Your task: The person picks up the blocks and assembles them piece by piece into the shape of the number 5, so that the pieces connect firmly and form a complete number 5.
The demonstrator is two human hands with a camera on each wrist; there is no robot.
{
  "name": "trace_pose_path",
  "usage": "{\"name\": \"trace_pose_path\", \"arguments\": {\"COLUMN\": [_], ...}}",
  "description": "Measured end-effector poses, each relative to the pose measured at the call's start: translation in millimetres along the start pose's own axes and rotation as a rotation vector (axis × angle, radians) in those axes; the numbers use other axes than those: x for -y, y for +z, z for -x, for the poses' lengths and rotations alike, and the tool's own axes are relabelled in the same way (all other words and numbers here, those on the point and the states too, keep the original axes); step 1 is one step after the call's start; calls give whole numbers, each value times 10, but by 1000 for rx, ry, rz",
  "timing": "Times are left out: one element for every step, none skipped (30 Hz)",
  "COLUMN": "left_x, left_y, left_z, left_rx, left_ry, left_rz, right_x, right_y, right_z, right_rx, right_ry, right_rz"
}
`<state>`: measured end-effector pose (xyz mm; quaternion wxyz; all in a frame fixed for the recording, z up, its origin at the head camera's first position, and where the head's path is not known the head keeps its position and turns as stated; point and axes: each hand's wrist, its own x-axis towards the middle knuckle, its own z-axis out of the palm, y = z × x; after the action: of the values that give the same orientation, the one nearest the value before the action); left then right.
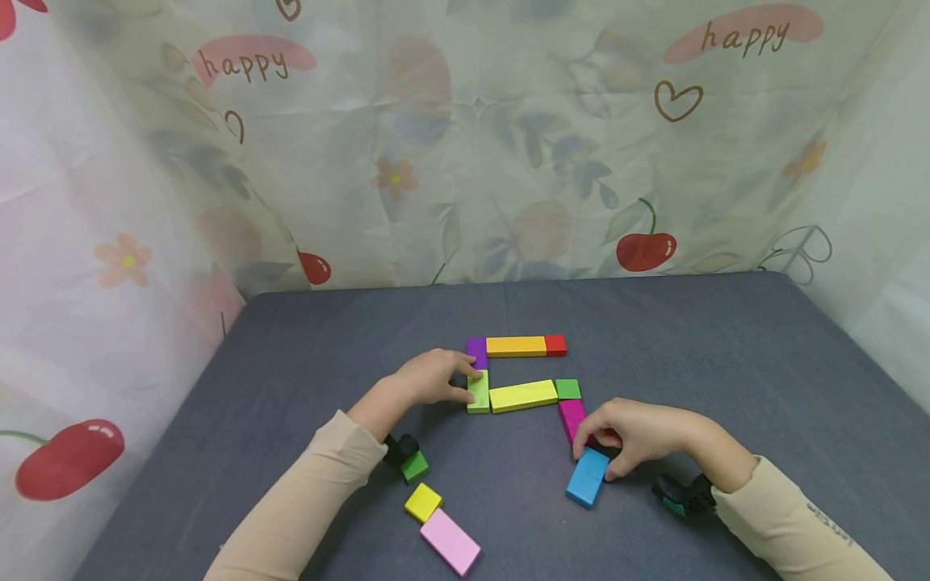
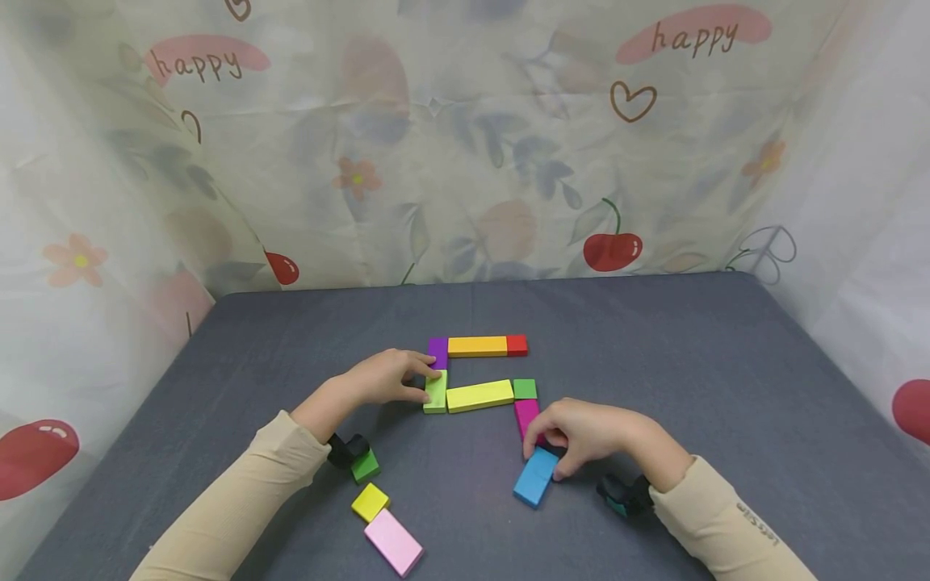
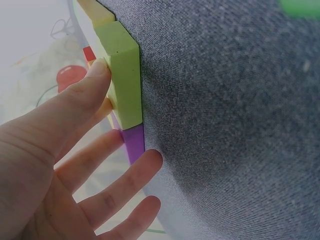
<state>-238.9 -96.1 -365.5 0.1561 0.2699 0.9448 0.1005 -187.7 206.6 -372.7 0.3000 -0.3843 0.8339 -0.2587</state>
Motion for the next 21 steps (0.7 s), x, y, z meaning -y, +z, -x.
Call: {"name": "trace_pose_path", "arguments": {"left_x": [-1, -2, -4, -6, -9, -11, -14, -16, -18, -18, -17, -16, -14, -12, -10, -9, -7, -7, -7, -6, -6], "left_y": [-1, -2, -3, -5, -6, -9, -10, -12, -13, -14, -14, -13, -13, -12, -10, -9, -8, -8, -8, -6, -6], "left_z": [2, 3, 5, 6, 8, 11, 13, 16, 17, 17, 17, 16, 14, 12, 10, 8, 7, 7, 8, 6, 7], "left_rx": [-1, -2, -3, -2, -2, -1, -1, 0, 0, 0, 0, 0, 0, 0, 0, 1, 1, 2, 3, 4, 4], "left_ry": [1, 3, 5, 5, 4, 4, 4, 5, 5, 5, 5, 6, 7, 8, 8, 8, 8, 8, 7, 6, 6], "left_rz": [0, -1, -1, 0, 0, 0, 1, 1, 2, 3, 3, 4, 5, 5, 5, 5, 5, 4, 4, 3, 2], "right_x": [-1, -2, -2, -3, -2, -2, -1, 0, 2, 2, 5, 4, 5, 6, 7, 5, 7, 5, 6, 7, 8], "right_y": [0, 0, 0, 0, 0, 0, -1, -1, -2, -2, -2, -1, -1, -2, -1, -1, -1, -1, -1, -1, 1], "right_z": [-1, -2, -3, -3, -3, -4, -4, -5, -6, -7, -7, -8, -7, -7, -6, -5, -3, -1, 1, 1, -1], "right_rx": [0, -1, -1, -1, -2, -3, -4, -4, -5, -5, -5, -6, -5, -5, -5, -4, -3, -3, -3, -2, -2], "right_ry": [2, 4, 6, 6, 7, 7, 7, 7, 7, 6, 5, 4, 4, -1, -4, -7, -9, -11, -12, -12, -5], "right_rz": [0, 1, 0, 1, 3, 4, 6, 8, 10, 11, 11, 11, 9, 9, 7, 5, 3, 2, 1, 0, -2]}}
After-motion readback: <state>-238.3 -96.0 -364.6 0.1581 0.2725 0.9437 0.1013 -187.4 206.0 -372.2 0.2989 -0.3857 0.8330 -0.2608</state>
